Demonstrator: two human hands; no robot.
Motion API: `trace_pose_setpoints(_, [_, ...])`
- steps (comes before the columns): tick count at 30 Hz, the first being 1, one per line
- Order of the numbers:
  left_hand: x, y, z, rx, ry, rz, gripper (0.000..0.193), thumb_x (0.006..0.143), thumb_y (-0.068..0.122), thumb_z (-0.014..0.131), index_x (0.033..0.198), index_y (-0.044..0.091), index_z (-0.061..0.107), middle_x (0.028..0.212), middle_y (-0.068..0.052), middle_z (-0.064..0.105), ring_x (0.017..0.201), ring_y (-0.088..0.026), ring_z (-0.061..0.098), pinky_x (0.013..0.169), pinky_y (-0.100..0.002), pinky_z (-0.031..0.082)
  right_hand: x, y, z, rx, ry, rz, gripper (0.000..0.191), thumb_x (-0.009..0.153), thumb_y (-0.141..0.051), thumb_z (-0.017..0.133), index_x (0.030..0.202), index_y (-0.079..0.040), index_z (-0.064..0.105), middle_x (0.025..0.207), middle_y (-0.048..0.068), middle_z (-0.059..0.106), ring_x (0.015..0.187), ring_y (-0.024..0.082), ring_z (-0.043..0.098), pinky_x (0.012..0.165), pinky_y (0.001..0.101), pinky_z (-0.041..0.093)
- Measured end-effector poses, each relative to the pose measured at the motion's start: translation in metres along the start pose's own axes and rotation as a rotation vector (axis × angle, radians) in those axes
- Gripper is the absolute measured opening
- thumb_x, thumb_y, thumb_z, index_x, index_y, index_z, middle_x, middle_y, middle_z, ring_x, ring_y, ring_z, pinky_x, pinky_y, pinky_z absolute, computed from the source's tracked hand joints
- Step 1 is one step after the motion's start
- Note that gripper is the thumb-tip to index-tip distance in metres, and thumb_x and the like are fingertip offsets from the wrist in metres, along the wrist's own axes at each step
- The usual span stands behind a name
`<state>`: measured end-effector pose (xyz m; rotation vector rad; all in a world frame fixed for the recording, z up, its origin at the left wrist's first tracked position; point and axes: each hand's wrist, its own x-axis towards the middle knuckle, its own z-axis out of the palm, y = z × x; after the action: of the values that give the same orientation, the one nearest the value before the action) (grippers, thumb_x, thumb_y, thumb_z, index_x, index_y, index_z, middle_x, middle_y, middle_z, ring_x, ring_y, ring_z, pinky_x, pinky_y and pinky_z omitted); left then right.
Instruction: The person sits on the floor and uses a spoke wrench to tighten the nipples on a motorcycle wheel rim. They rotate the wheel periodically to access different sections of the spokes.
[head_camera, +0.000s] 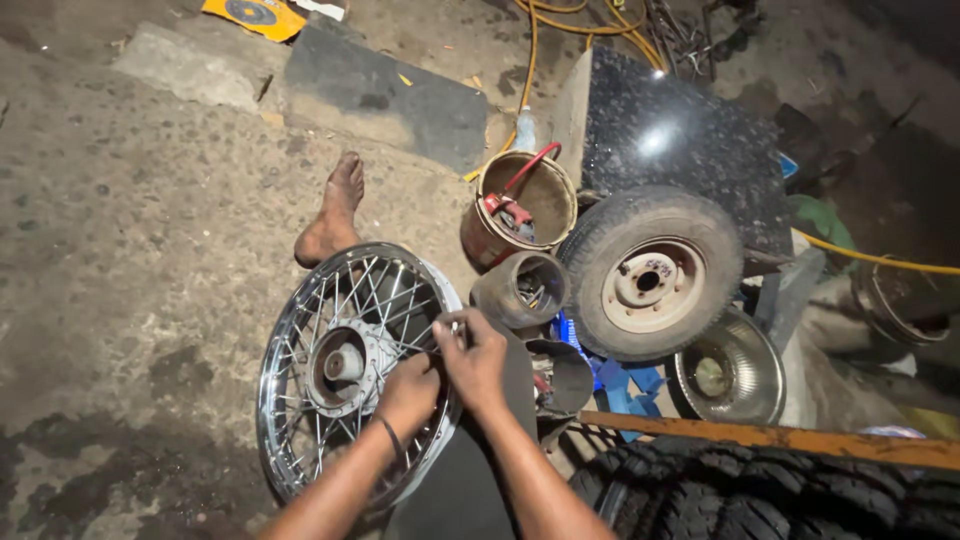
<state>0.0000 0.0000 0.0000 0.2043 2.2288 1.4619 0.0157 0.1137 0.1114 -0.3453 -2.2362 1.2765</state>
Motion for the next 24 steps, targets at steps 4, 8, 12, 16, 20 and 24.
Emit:
trace_pose_setpoints(4, [0.028,0.037,-0.033,-0.513,-0.459,-0.227,0.022,0.091,0.01,0.051,0.094,0.002,0.071,0.071,-0.009,0.069,0.054,-0.018,0.06,0.046,-0.033,0.043,0.033,-0.006,0.021,-0.038,-0.002,0.062,0.017,0.083,-0.014,0.081,0.091,-0.003,0.07,0.066,0.006,0.063,0.058,0.01,0.055,0.057,0.0286,0.047])
trace_pose_setpoints(8, [0.062,0.064,-0.047,-0.537,-0.576,-0.264,0.022,0.096,0.012,0.055,0.089,-0.004,0.069,0.066,-0.012,0.067,0.047,-0.017,0.059,0.041,-0.029,0.042,0.069,0.014,0.029,0.085,-0.098,-0.044,0.015,0.087,-0.013,0.077,0.096,-0.003,0.07,0.074,0.003,0.067,0.067,0.008,0.058,0.062,0.0269,0.05])
trace_pose_setpoints(12, [0.088,0.087,-0.011,-0.368,-0.431,-0.455,0.032,0.101,0.023,0.046,0.092,-0.002,0.064,0.062,-0.01,0.062,0.042,-0.021,0.056,0.034,-0.033,0.036,0.083,0.052,0.022,0.189,-0.059,-0.039,0.015,0.092,-0.017,0.069,0.098,-0.004,0.069,0.081,-0.001,0.067,0.076,0.007,0.06,0.067,0.0249,0.05])
trace_pose_setpoints(16, [0.11,0.052,-0.018,-0.578,-0.584,-0.494,0.027,0.098,0.013,0.04,0.101,-0.006,0.06,0.072,-0.014,0.069,0.044,-0.027,0.063,0.036,-0.035,0.041,0.078,0.103,0.036,0.237,-0.119,0.056,0.022,0.093,-0.022,0.071,0.097,-0.001,0.068,0.08,0.0,0.062,0.074,0.009,0.054,0.067,0.0256,0.045])
trace_pose_setpoints(20, [0.12,0.041,-0.007,-0.395,-0.458,-0.482,0.027,0.095,0.01,0.043,0.101,-0.011,0.06,0.069,-0.024,0.064,0.041,-0.03,0.06,0.032,-0.038,0.039,0.088,0.137,0.058,0.285,-0.102,0.17,0.024,0.094,-0.025,0.07,0.093,-0.001,0.07,0.079,-0.001,0.064,0.073,0.008,0.056,0.067,0.0256,0.046])
trace_pose_setpoints(24, [0.125,0.046,-0.009,-0.456,-0.437,-0.55,0.024,0.096,0.014,0.046,0.101,-0.006,0.059,0.07,-0.022,0.064,0.044,-0.03,0.061,0.034,-0.038,0.039,0.092,0.146,0.055,0.377,-0.077,0.248,0.026,0.096,-0.028,0.068,0.093,-0.002,0.07,0.082,-0.001,0.066,0.076,0.007,0.056,0.068,0.0255,0.046])
